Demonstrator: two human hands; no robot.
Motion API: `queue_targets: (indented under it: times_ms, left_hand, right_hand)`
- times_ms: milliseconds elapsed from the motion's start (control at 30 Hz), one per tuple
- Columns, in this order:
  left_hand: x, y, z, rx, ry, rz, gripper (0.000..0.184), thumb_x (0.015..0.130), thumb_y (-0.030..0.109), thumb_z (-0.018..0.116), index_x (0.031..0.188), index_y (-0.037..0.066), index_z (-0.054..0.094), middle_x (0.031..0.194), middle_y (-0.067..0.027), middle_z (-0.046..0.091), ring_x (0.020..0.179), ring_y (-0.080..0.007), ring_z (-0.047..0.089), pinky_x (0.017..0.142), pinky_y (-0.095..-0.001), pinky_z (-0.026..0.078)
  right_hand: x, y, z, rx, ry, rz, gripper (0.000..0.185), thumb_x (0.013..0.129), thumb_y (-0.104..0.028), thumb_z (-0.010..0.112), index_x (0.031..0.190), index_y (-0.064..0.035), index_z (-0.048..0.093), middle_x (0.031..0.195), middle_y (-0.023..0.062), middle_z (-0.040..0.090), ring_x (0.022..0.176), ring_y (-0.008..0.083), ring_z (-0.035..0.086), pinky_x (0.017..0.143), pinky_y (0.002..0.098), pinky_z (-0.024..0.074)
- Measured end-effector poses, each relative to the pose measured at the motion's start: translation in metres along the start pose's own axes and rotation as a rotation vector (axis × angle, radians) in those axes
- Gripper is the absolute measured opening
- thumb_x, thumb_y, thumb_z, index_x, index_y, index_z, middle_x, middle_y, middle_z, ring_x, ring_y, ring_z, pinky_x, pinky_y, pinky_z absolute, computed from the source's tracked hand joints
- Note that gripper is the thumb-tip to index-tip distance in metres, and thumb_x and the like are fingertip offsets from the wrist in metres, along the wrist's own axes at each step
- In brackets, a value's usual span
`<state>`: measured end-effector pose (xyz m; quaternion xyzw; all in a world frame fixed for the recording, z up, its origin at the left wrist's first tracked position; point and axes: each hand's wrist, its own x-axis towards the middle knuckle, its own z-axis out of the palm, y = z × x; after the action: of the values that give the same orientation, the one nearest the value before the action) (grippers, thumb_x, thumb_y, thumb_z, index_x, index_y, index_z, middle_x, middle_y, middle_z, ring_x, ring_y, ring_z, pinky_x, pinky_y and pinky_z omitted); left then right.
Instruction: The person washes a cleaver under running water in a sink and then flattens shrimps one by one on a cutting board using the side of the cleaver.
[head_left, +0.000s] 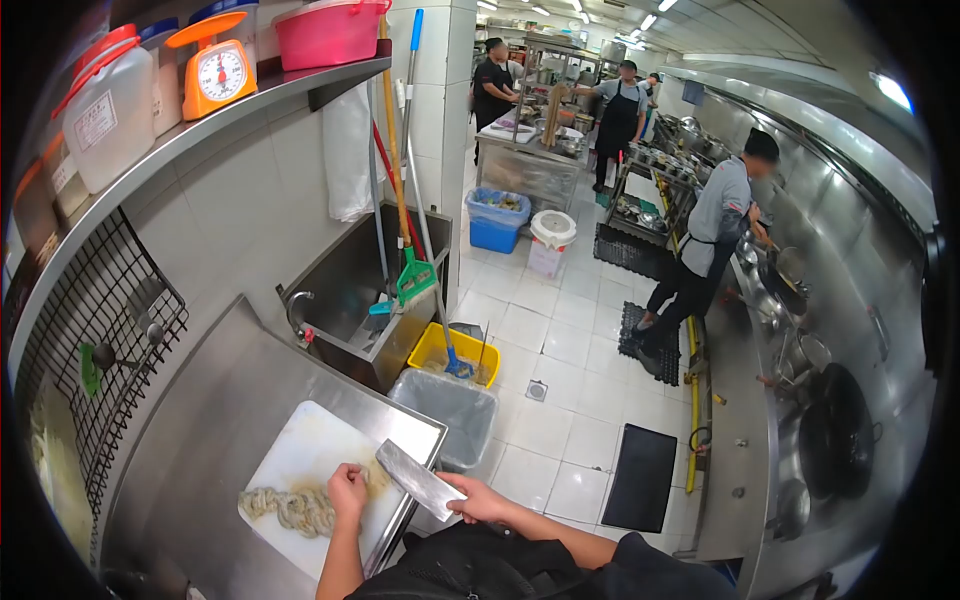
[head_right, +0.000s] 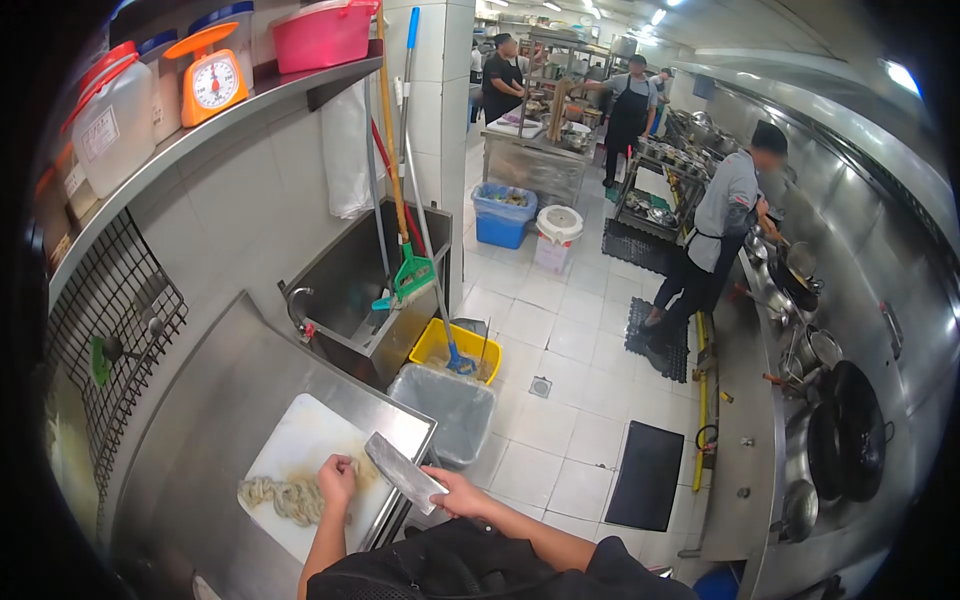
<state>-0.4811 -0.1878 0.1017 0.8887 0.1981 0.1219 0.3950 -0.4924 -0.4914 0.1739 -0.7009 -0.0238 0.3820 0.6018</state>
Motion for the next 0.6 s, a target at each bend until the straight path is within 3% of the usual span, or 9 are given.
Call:
queue_targets:
  times_ms: [167, 367, 467, 567, 600]
  left_hand:
    - [0.001, -0.014, 0.008, -0.135, 0.038, -0.033, 0.012, 0.083, 0.002, 0.065, 0.092, 0.003, 0.074, 0.076, -0.0121, 0.072, 0.065, -0.0214, 0.067, 0.065, -0.0344, 0.055]
    - [0.005, -0.027, 0.014, -0.128, 0.066, -0.035, 0.013, 0.084, 0.007, 0.067, 0.094, 0.003, 0.075, 0.077, -0.0122, 0.072, 0.067, -0.0205, 0.067, 0.066, -0.0341, 0.054]
    - [0.010, -0.042, 0.020, -0.160, 0.077, -0.047, 0.013, 0.084, 0.007, 0.068, 0.095, 0.002, 0.075, 0.083, -0.0121, 0.074, 0.075, -0.0190, 0.069, 0.073, -0.0337, 0.056]
    - [0.010, -0.043, 0.022, -0.360, 0.057, -0.103, 0.014, 0.086, 0.005, 0.071, 0.100, 0.001, 0.074, 0.084, -0.0096, 0.075, 0.076, -0.0153, 0.069, 0.073, -0.0305, 0.055]
    - [0.007, -0.035, 0.017, -0.430, 0.039, -0.159, 0.014, 0.087, 0.004, 0.071, 0.101, 0.000, 0.073, 0.084, -0.0085, 0.074, 0.075, -0.0138, 0.068, 0.072, -0.0292, 0.055]
  right_hand:
    - [0.000, 0.000, -0.002, 0.044, 0.014, -0.021, 0.072, 0.095, -0.001, 0.064, 0.160, -0.0179, 0.039, 0.086, 0.0042, 0.064, 0.054, 0.0087, 0.052, 0.048, 0.0258, 0.0451]
    - [0.001, 0.003, -0.010, 0.007, 0.037, -0.016, 0.071, 0.096, -0.003, 0.064, 0.161, -0.0163, 0.038, 0.087, 0.0050, 0.064, 0.057, 0.0098, 0.057, 0.051, 0.0263, 0.0495]
    - [-0.002, 0.001, -0.007, -0.046, 0.073, 0.015, 0.072, 0.095, -0.004, 0.067, 0.160, -0.0150, 0.038, 0.086, 0.0071, 0.068, 0.058, 0.0111, 0.062, 0.052, 0.0283, 0.0527]
    - [-0.010, -0.011, -0.004, 0.022, 0.087, 0.027, 0.070, 0.095, 0.002, 0.065, 0.159, -0.0139, 0.040, 0.081, 0.0057, 0.065, 0.055, 0.0118, 0.060, 0.048, 0.0270, 0.0490]
    - [-0.006, -0.002, -0.006, 0.027, 0.074, 0.019, 0.070, 0.094, 0.003, 0.063, 0.158, -0.0107, 0.040, 0.086, 0.0068, 0.066, 0.053, 0.0104, 0.056, 0.047, 0.0263, 0.0469]
